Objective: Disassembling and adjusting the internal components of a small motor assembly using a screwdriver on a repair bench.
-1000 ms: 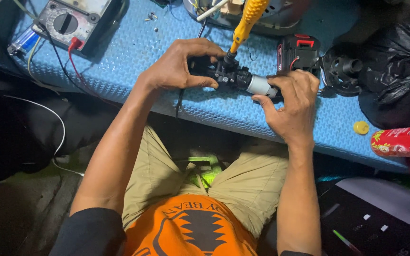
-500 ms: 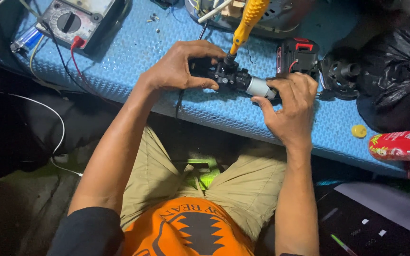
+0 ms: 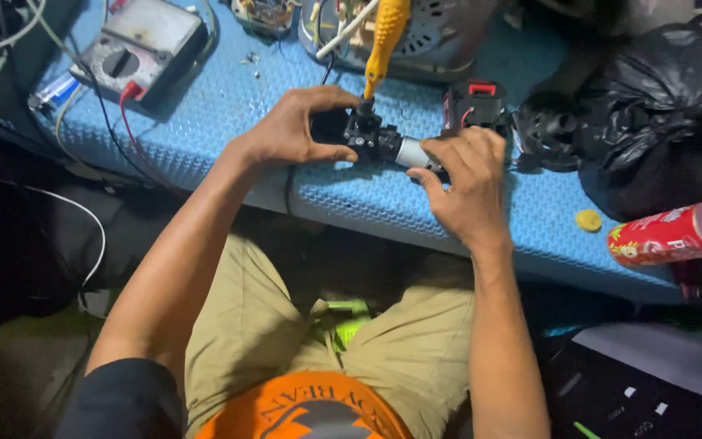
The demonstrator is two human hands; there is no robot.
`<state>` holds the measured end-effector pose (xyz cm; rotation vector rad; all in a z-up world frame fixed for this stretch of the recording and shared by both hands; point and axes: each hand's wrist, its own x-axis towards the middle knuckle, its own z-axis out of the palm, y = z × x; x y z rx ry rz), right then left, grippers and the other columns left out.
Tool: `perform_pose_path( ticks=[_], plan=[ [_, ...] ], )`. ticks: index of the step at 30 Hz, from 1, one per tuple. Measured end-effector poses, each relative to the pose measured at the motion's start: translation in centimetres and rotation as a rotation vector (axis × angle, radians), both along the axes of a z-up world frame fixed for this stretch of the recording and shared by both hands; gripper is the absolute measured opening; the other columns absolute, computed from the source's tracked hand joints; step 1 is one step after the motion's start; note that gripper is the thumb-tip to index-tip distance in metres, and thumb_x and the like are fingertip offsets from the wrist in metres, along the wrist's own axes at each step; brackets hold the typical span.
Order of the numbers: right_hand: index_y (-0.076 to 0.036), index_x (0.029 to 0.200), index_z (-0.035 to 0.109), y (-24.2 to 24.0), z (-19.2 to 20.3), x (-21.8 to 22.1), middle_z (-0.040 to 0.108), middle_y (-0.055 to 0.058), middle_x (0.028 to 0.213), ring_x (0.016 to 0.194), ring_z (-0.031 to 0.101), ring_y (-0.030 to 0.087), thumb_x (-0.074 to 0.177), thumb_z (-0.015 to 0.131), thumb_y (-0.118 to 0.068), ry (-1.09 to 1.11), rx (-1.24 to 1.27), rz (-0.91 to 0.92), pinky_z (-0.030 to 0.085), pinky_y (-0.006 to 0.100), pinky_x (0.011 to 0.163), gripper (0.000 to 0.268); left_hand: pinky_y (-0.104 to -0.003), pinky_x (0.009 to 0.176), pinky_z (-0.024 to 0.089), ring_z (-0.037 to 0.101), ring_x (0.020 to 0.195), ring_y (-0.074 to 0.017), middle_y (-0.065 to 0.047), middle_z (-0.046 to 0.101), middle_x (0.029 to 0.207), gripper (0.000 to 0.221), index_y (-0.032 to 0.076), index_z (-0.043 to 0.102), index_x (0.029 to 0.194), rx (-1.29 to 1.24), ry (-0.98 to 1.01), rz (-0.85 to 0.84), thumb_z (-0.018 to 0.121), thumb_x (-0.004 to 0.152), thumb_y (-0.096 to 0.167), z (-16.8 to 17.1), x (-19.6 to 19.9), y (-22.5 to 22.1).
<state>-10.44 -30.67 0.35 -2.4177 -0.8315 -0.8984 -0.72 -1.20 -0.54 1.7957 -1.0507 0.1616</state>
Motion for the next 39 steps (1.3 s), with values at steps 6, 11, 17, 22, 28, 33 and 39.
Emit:
perform_pose_path(
  ticks=[6, 11, 17, 22, 28, 33, 39],
  plan=[
    [-0.011, 0.116, 0.074, -0.3, -0.8, 0.5, 0.071, 0.006, 0.096, 0.101, 0.062, 0.027, 0.095, 0.081, -0.036, -0.035, 0.015, -0.004, 0.036, 0.046, 0.109, 0.033, -0.053, 0.101, 0.051, 0.067, 0.115, -0.0434, -0.02, 0.069, 0.125, 0.068, 0.003, 0.068, 0.133, 0.064, 0.02, 0.008, 0.097, 0.077, 0.029, -0.4, 0.4, -0.1],
    [-0.01, 0.114, 0.074, -0.2, -0.6, 0.1, 0.072, 0.007, 0.095, 0.099, 0.063, 0.027, 0.093, 0.084, -0.031, -0.037, 0.02, -0.005, 0.036, 0.046, 0.11, 0.031, -0.052, 0.101, 0.052, 0.067, 0.116, -0.0432, -0.021, 0.068, 0.125, 0.066, 0.001, 0.067, 0.133, 0.016, 0.015, 0.017, 0.096, 0.079, 0.027, -0.7, -0.4, -0.3],
    [-0.008, 0.116, 0.073, 0.5, 0.7, -1.0, 0.072, 0.009, 0.101, 0.103, 0.062, 0.031, 0.092, 0.084, -0.024, 0.0, -0.065, -0.041, 0.036, 0.047, 0.105, 0.03, -0.054, 0.107, 0.047, 0.058, 0.128, -0.0413, -0.021, 0.06, 0.137, 0.081, 0.001, 0.059, 0.141, 0.12, -0.027, 0.053, 0.095, 0.078, 0.037, -1.4, -0.5, -0.1],
    [-0.006, 0.118, 0.072, 0.8, 1.2, -1.5, 0.07, 0.01, 0.107, 0.106, 0.06, 0.033, 0.091, 0.082, -0.017, 0.046, -0.115, -0.091, 0.036, 0.045, 0.1, 0.031, -0.051, 0.115, 0.041, 0.053, 0.137, -0.0365, -0.019, 0.056, 0.147, 0.09, 0.003, 0.05, 0.149, 0.215, -0.018, 0.084, 0.09, 0.082, 0.046, -1.1, -0.7, -0.2],
    [-0.007, 0.116, 0.072, 0.8, 1.3, -1.5, 0.072, 0.01, 0.109, 0.108, 0.061, 0.032, 0.089, 0.083, -0.018, 0.053, -0.108, -0.106, 0.035, 0.045, 0.099, 0.031, -0.058, 0.119, 0.034, 0.038, 0.149, -0.0402, -0.021, 0.049, 0.155, 0.093, 0.004, 0.049, 0.151, 0.247, 0.047, 0.091, 0.088, 0.08, 0.049, -1.2, -0.5, -0.4],
    [-0.007, 0.119, 0.072, 0.6, 0.9, -1.4, 0.072, 0.011, 0.112, 0.112, 0.06, 0.033, 0.091, 0.082, -0.017, 0.047, -0.126, -0.098, 0.035, 0.045, 0.099, 0.032, -0.052, 0.113, 0.041, 0.052, 0.137, -0.0401, -0.024, 0.056, 0.148, 0.099, -0.002, 0.049, 0.149, 0.256, -0.038, 0.093, 0.091, 0.077, 0.051, -1.5, -0.4, -0.4],
    [-0.009, 0.111, 0.074, -0.1, -0.2, -0.2, 0.073, 0.007, 0.099, 0.113, 0.066, 0.028, 0.085, 0.092, -0.027, -0.048, 0.008, 0.006, 0.038, 0.046, 0.108, 0.037, -0.055, 0.105, 0.051, 0.063, 0.122, -0.0443, -0.021, 0.069, 0.129, 0.092, 0.006, 0.065, 0.139, 0.049, 0.002, 0.076, 0.106, 0.061, 0.03, -1.3, -0.5, -0.6]
  ],
)
